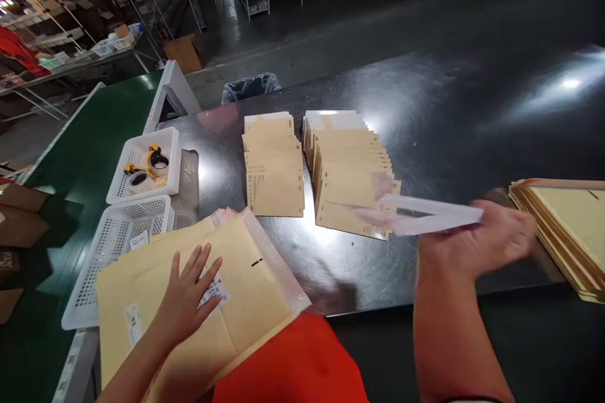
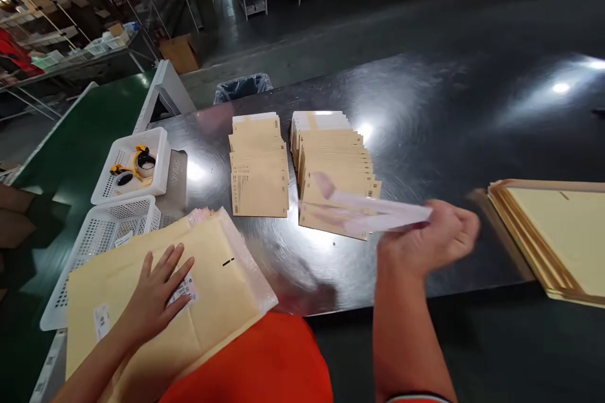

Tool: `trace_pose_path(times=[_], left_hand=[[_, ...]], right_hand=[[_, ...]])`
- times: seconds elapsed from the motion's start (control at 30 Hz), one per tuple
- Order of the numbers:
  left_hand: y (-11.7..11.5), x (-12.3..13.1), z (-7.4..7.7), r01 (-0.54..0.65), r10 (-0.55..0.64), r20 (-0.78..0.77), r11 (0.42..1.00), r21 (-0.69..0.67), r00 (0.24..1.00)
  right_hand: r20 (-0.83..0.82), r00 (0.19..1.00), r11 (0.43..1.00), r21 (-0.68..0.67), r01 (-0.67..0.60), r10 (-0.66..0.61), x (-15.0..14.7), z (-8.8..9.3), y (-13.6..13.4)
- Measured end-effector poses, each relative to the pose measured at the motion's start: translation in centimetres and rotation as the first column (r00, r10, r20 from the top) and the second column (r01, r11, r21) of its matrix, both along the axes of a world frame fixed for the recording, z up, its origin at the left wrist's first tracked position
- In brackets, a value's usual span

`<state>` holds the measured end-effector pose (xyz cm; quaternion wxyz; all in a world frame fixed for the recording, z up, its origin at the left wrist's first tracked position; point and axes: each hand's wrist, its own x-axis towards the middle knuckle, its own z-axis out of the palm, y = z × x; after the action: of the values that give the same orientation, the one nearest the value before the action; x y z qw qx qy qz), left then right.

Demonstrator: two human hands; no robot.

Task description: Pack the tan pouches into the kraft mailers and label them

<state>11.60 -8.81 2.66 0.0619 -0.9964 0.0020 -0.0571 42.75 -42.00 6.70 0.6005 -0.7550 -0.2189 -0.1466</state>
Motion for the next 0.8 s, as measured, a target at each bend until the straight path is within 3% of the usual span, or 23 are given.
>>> trace_pose_path(times=[0.07,0.1,0.13,0.17,0.2,0.23,0.33,0.43,0.53,0.63,0.7,0.8], left_hand=[[-0.6,-0.3,0.3,-0.016,0.016,-0.004,1.0,-0.004,1.0],[-1.0,-0.4,0.4,-0.009,0.009,-0.02,1.0,-0.014,1.0],[-1.3,-0.4,0.4,-0.002,0.001,-0.039,1.0,-0.028,0.999],[-1.5,-0.5,0.3,0.0,-0.002,-0.053,0.999,-0.044,0.999],[-1.7,-0.4,0.1,-0.003,0.0,-0.06,0.998,-0.061,0.998],[-1.8,-0.4,-0.1,-0.008,0.004,-0.059,0.997,-0.074,0.998],[-1.7,-0.3,-0.8,-0.018,0.015,-0.037,0.996,-0.091,0.999],[-1.5,-0.4,-1.1,-0.01,0.009,-0.017,0.996,-0.086,1.0],[-1.6,-0.5,-1.1,-0.02,0.017,-0.027,0.996,-0.084,0.999],[-1.7,-0.4,-0.9,-0.03,0.026,-0.04,0.995,-0.099,0.999],[-1.8,-0.2,-0.8,-0.036,0.032,-0.037,0.993,-0.112,0.999],[-1.7,0.0,-0.8,-0.036,0.032,-0.041,0.994,-0.106,0.999]], right_hand=[[0.189,0.931,0.945,0.152,0.288,-0.314,-0.2,0.1,-0.2],[0.236,0.907,0.936,0.131,0.327,-0.349,-0.8,-0.3,0.3],[0.235,0.934,0.961,0.013,0.275,-0.27,-1.5,-1.1,1.2],[0.158,0.983,0.977,-0.175,0.121,-0.093,-2.3,-2.2,2.3],[0.016,0.995,0.936,-0.342,-0.084,0.095,-3.2,-3.4,3.7],[-0.143,0.959,0.856,-0.431,-0.284,0.246,-3.9,-4.7,5.2],[-0.458,0.707,0.621,-0.352,-0.701,0.539,-5.7,-7.9,8.9],[-0.532,0.469,0.429,-0.206,-0.879,0.705,-6.5,-8.6,10.7],[-0.493,0.406,0.336,-0.227,-0.914,0.769,-6.8,-7.2,11.2],[-0.43,0.402,0.286,-0.309,-0.907,0.809,-8.0,-5.8,11.6],[-0.37,0.45,0.269,-0.447,-0.853,0.812,-9.7,-5.7,12.0],[-0.229,0.551,0.255,-0.703,-0.663,0.803,-12.3,-6.8,13.7]])
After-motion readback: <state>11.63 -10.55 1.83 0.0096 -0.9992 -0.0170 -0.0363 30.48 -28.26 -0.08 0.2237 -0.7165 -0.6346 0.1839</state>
